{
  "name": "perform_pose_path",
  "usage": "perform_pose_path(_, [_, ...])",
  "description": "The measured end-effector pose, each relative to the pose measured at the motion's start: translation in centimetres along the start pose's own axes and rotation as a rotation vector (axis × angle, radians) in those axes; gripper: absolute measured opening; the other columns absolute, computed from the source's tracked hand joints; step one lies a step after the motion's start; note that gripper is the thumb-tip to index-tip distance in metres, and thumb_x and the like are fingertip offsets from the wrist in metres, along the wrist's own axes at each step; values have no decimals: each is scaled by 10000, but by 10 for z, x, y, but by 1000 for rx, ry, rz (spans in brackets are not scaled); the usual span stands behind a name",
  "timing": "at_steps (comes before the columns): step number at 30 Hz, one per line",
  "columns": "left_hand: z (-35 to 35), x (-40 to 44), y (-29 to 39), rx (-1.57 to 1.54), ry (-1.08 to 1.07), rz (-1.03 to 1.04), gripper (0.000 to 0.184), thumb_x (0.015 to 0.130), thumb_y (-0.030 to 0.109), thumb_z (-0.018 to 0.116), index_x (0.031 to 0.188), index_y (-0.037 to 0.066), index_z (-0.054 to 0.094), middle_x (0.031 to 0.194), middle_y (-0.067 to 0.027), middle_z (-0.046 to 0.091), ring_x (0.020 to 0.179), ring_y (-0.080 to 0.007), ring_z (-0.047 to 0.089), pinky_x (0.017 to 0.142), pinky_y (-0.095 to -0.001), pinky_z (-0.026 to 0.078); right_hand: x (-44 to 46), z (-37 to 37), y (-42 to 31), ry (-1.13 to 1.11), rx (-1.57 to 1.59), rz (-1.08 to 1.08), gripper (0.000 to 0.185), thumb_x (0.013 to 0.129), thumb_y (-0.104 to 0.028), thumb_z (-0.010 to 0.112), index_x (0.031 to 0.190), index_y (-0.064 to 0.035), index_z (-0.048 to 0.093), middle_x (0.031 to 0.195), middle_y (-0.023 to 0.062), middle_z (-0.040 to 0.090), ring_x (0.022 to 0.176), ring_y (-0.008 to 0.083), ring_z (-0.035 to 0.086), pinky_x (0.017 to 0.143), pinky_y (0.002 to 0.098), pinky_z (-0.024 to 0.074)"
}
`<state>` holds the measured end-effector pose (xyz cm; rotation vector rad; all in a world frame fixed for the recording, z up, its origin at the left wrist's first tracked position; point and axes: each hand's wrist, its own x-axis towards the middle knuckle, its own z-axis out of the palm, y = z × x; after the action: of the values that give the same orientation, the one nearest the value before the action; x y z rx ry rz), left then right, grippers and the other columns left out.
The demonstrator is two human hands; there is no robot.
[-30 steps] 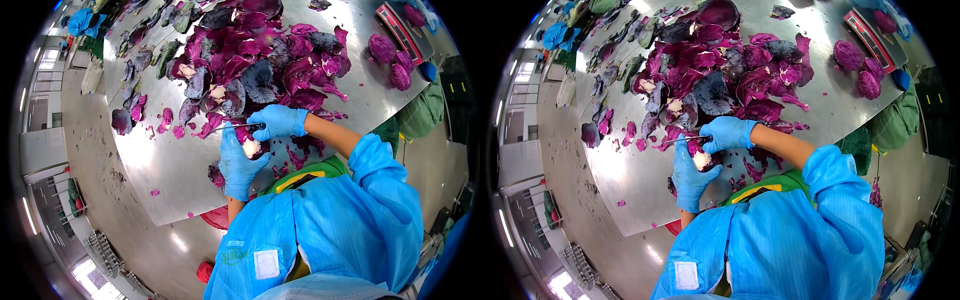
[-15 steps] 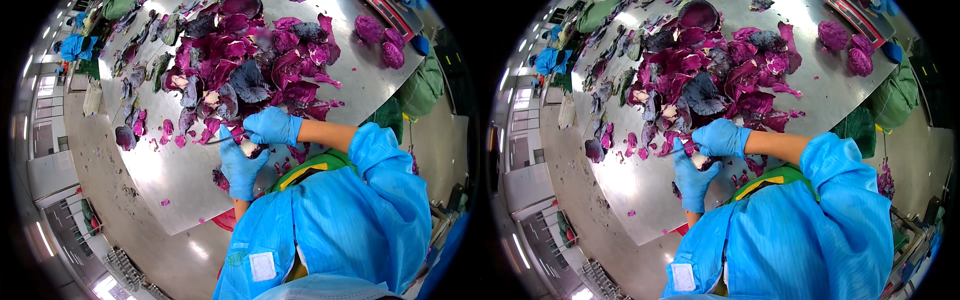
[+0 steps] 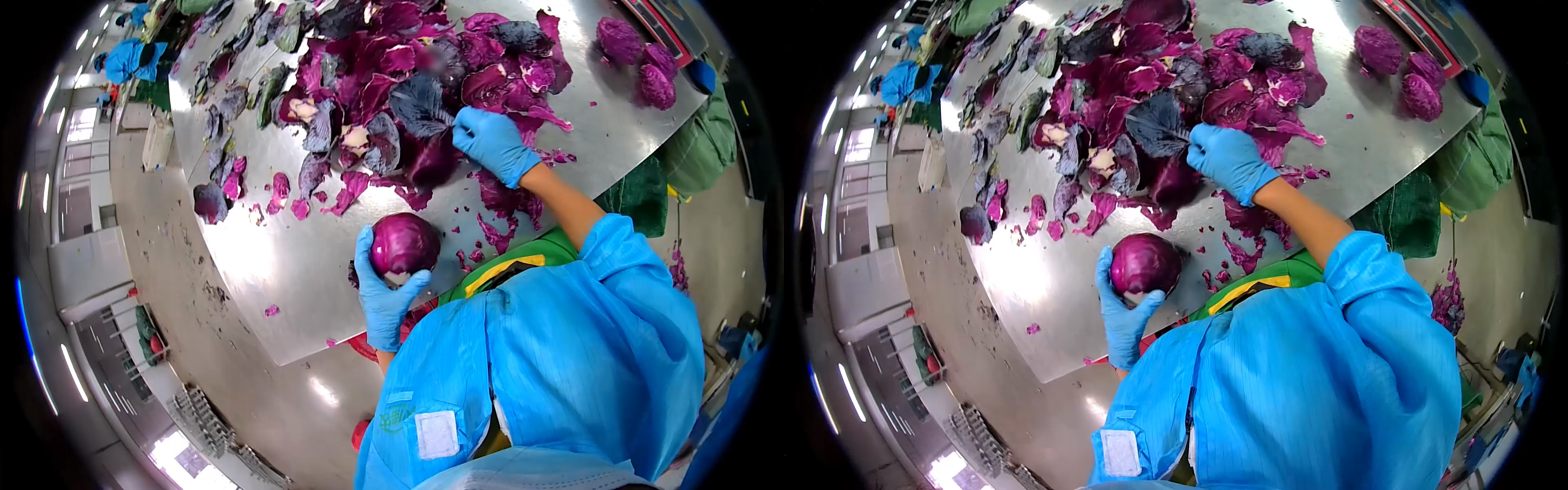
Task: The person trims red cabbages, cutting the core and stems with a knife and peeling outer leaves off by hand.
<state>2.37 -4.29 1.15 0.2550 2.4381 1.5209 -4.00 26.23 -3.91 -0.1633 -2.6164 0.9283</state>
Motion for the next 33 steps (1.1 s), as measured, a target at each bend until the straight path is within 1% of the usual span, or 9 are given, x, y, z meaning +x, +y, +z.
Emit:
perform_pose_path(7, [-1, -16, -36, -576, 251, -340, 1081, 636, 268, 913, 1492, 22, 300, 1452, -138, 408, 1294, -277, 457, 1085, -378, 394, 16, -46, -11, 200, 107, 50, 313, 917, -240, 612, 1198, -111, 659, 1120, 144, 685, 940, 302, 687, 817, 365, 557])
perform_pose_path(12, [19, 5, 4, 412, 170, 273, 1185, 564, 344, 912, 1524, 66, 276, 1551, -217, 266, 1464, -389, 193, 1193, -454, 162, -5, -18, -64, -474, 530, 36, 553, 822, -437, 744, 1223, -70, 642, 1128, 162, 682, 992, 265, 672, 859, 352, 529])
perform_pose_path(13, [21, 7, 8, 494, 245, 256, 1189, 585, 354, 910, 1536, 74, 254, 1547, -198, 280, 1438, -357, 274, 1149, -456, 281, -9, 0, -61, -480, 575, 7, 601, 810, -473, 747, 1236, -65, 633, 1114, 166, 684, 962, 273, 672, 855, 359, 526])
perform_pose_path(15, [22, 2, 1, 129, 162, -148, 1094, 655, 236, 887, 1535, 82, 256, 1556, -207, 247, 1417, -339, 309, 1102, -459, 372, -14, 20, -58, -562, 640, 79, 665, 788, -526, 754, 1229, -46, 621, 1027, 173, 682, 867, 260, 653, 815, 365, 518])
perform_pose_path(17, [25, 8, 1, -582, -6, -230, 1079, 684, 140, 867, 1547, 96, 221, 1498, -149, 331, 1318, -269, 420, 1052, -381, 439, -20, 15, -52, -668, 685, 363, 686, 732, -473, 832, 1214, -35, 617, 860, 75, 596, 789, 135, 525, 730, 308, 478])
perform_pose_path(19, [46, 19, -2, -594, 127, -107, 1104, 672, 137, 878, 1550, 102, 209, 1510, -150, 314, 1334, -276, 402, 1076, -379, 413, -35, 5, -54, -613, 573, 224, 661, 718, -479, 840, 1122, -12, 605, 841, 83, 580, 768, 130, 514, 699, 317, 474])
perform_pose_path(26, [63, 30, 5, -49, 210, -18, 1182, 584, 278, 938, 1511, 34, 246, 1465, -200, 340, 1357, -332, 357, 1132, -408, 311, -69, 1, -46, -196, 510, 15, 458, 984, -372, 542, 1359, -110, 522, 1020, 155, 666, 891, 353, 656, 787, 401, 532])
perform_pose_path(30, [76, 36, -5, 256, 213, 253, 1191, 573, 322, 943, 1480, 15, 236, 1430, -217, 358, 1324, -353, 391, 1105, -423, 347, -67, -17, -47, -288, 430, 22, 495, 1011, -450, 429, 1416, -172, 493, 1080, 164, 679, 879, 336, 677, 752, 412, 547])
perform_pose_path(33, [78, 40, 3, 1, 128, 91, 1204, 567, 325, 947, 1484, 10, 233, 1419, -229, 364, 1305, -372, 410, 1094, -433, 362, -78, -20, -45, -355, 315, 91, 527, 1012, -497, 385, 1426, -186, 483, 1053, 163, 689, 819, 328, 684, 677, 412, 547])
